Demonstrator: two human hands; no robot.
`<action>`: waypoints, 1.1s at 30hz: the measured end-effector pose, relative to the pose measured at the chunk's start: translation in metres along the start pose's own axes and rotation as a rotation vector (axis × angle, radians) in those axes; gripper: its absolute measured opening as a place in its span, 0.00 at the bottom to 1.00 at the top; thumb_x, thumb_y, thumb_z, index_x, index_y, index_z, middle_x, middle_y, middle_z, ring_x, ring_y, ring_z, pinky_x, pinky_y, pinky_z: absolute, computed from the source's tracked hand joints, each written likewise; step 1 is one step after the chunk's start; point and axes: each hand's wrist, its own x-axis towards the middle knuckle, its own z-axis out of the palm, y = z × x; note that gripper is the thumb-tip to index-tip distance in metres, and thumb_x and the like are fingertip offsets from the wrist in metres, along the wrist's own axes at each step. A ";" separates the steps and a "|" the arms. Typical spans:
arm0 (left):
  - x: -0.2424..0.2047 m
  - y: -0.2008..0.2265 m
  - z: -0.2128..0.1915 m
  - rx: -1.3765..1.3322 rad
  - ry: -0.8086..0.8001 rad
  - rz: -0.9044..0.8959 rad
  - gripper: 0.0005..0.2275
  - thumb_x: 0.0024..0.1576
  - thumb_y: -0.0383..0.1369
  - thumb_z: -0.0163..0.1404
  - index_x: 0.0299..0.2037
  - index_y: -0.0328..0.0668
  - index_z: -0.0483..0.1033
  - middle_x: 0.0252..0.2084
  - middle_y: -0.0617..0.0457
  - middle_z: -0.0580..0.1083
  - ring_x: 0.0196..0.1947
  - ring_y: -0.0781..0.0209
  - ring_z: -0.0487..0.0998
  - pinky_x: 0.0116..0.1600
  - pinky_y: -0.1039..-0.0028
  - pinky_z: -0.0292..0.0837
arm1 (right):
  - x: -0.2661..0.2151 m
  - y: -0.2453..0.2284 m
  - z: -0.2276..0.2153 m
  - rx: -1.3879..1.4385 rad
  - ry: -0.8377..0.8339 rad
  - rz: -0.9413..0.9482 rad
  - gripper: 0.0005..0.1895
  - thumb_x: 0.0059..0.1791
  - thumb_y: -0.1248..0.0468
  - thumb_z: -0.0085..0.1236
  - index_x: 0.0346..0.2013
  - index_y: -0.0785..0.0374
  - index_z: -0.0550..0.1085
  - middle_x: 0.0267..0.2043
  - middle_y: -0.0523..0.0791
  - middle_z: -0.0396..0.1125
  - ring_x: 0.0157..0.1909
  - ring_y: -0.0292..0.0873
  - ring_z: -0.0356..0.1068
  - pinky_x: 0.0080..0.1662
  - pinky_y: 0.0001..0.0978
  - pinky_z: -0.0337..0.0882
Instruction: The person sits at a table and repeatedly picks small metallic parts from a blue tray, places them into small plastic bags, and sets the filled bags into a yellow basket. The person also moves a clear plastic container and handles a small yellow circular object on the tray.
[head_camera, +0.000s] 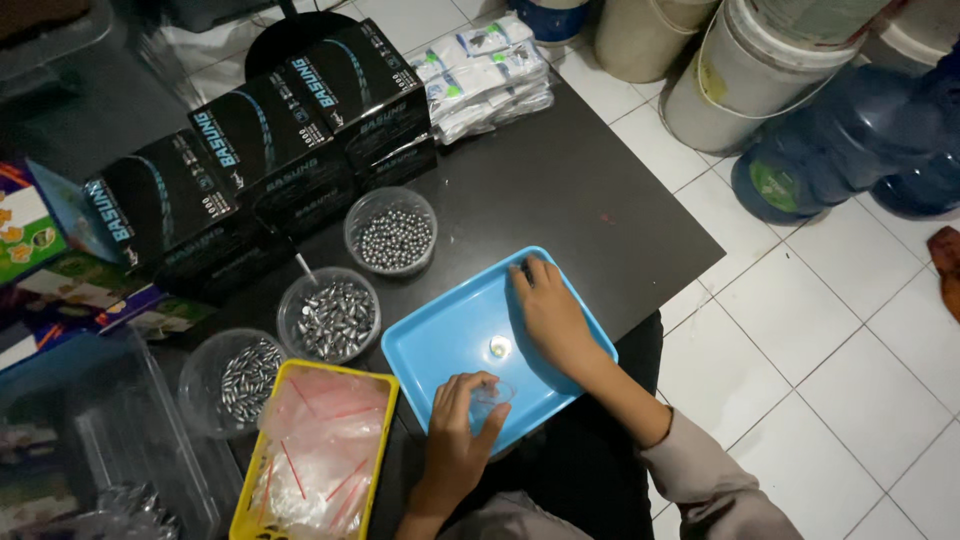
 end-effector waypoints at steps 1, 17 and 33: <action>0.001 0.001 -0.001 -0.003 -0.004 0.001 0.09 0.54 0.37 0.44 0.39 0.41 0.68 0.37 0.52 0.71 0.38 0.54 0.70 0.45 0.70 0.60 | 0.001 -0.001 0.000 -0.002 -0.001 0.004 0.22 0.45 0.71 0.38 0.55 0.72 0.59 0.51 0.58 0.54 0.52 0.59 0.55 0.49 0.46 0.63; 0.001 0.002 -0.004 -0.018 -0.039 -0.102 0.11 0.54 0.41 0.43 0.39 0.44 0.69 0.35 0.53 0.71 0.36 0.55 0.70 0.43 0.71 0.62 | 0.012 -0.011 0.007 0.008 0.043 0.068 0.14 0.42 0.75 0.41 0.42 0.66 0.61 0.49 0.55 0.52 0.52 0.56 0.52 0.37 0.45 0.67; -0.007 -0.004 0.000 -0.096 0.057 -0.077 0.08 0.51 0.32 0.48 0.39 0.42 0.68 0.36 0.53 0.71 0.38 0.57 0.71 0.45 0.73 0.63 | -0.007 -0.012 -0.001 0.038 0.050 -0.262 0.10 0.43 0.71 0.42 0.39 0.64 0.62 0.46 0.53 0.56 0.45 0.55 0.56 0.47 0.43 0.61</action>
